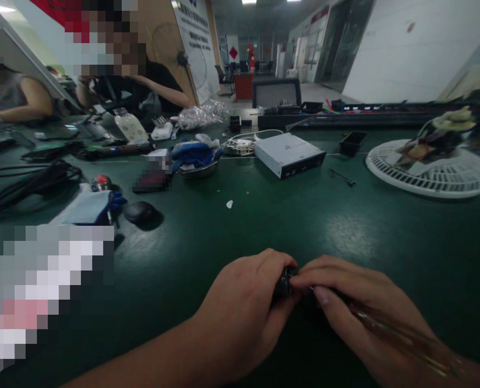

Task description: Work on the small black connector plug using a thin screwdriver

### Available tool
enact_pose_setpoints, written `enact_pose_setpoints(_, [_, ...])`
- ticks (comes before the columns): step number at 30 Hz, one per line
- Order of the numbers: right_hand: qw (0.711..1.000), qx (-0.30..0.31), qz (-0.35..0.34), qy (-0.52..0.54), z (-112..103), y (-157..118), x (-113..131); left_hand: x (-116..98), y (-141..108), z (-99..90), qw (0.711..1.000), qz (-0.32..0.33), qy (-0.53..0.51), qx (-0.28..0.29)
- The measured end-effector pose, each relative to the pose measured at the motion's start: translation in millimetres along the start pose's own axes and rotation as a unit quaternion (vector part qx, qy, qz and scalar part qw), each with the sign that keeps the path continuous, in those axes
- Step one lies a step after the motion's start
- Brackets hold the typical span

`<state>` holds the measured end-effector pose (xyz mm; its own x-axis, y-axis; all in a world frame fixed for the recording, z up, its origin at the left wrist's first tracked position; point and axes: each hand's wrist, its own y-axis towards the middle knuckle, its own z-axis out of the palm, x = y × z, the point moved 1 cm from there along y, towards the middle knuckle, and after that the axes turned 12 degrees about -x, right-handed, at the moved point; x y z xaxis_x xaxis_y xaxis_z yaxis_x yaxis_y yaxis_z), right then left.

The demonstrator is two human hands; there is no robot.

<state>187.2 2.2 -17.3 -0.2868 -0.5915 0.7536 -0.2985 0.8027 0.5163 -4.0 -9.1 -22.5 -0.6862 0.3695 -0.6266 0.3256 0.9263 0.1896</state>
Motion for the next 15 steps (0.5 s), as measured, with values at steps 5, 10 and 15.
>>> enact_pose_setpoints(5, [1.0, 0.008, 0.022, -0.001, 3.5, -1.9, -3.8, 2.7, -2.9, 0.5, 1.0, -0.005, -0.016, -0.027])
enact_pose_setpoints(10, [0.999, 0.017, 0.026, 0.036, 3.1, -2.7, -8.5, 6.1, -6.7, 2.5, 0.998, -0.001, -0.041, -0.057])
enact_pose_setpoints(15, [0.993, 0.032, 0.097, 0.061, 1.1, -0.8, -9.5, 5.0, -7.2, 2.7, 0.999, 0.024, -0.026, -0.035])
